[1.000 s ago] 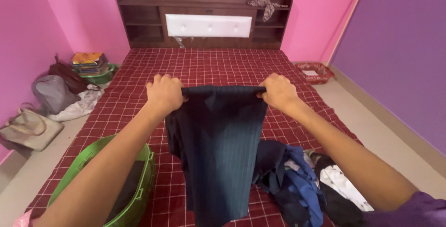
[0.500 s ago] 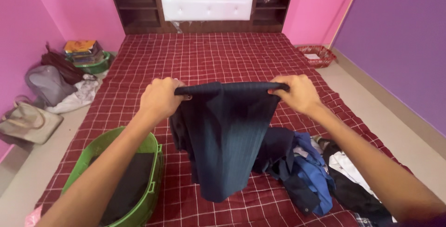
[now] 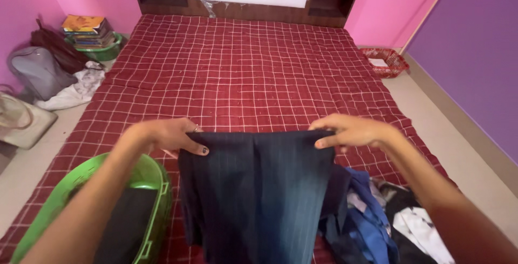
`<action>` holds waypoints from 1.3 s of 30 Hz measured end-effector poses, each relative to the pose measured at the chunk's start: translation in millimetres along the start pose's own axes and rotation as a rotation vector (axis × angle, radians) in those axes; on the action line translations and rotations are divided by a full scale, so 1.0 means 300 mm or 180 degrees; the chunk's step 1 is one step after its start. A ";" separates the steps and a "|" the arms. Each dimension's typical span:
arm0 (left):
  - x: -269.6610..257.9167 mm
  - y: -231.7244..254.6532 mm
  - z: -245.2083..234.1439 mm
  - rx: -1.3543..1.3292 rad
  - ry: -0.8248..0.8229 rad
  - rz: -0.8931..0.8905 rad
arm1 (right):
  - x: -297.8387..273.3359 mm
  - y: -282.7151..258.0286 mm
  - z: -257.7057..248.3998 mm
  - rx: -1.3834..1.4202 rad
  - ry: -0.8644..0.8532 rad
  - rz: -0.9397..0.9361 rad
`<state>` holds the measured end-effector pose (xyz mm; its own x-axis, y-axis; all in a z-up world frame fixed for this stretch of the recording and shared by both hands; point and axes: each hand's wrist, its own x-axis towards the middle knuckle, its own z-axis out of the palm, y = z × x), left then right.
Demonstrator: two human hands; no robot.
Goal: The person buttons and zips a pair of trousers on a bed, smooths the fabric, folds the legs together, and سپس folds the trousers into a bundle before placing them in a green laundry basket.
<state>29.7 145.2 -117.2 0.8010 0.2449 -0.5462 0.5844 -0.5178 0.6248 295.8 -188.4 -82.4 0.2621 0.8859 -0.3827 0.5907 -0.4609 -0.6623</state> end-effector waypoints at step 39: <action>0.911 -1.223 1.955 -0.1326 0.2982 -0.1225 | 0.507 1.189 1.693 0.0745 0.1734 0.1746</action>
<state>-42.0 -78.6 -823.0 0.2335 0.9484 -0.2146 0.6735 0.0015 0.7392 158.9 -244.6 -703.9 0.8391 0.4036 -0.3646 0.1107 -0.7831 -0.6120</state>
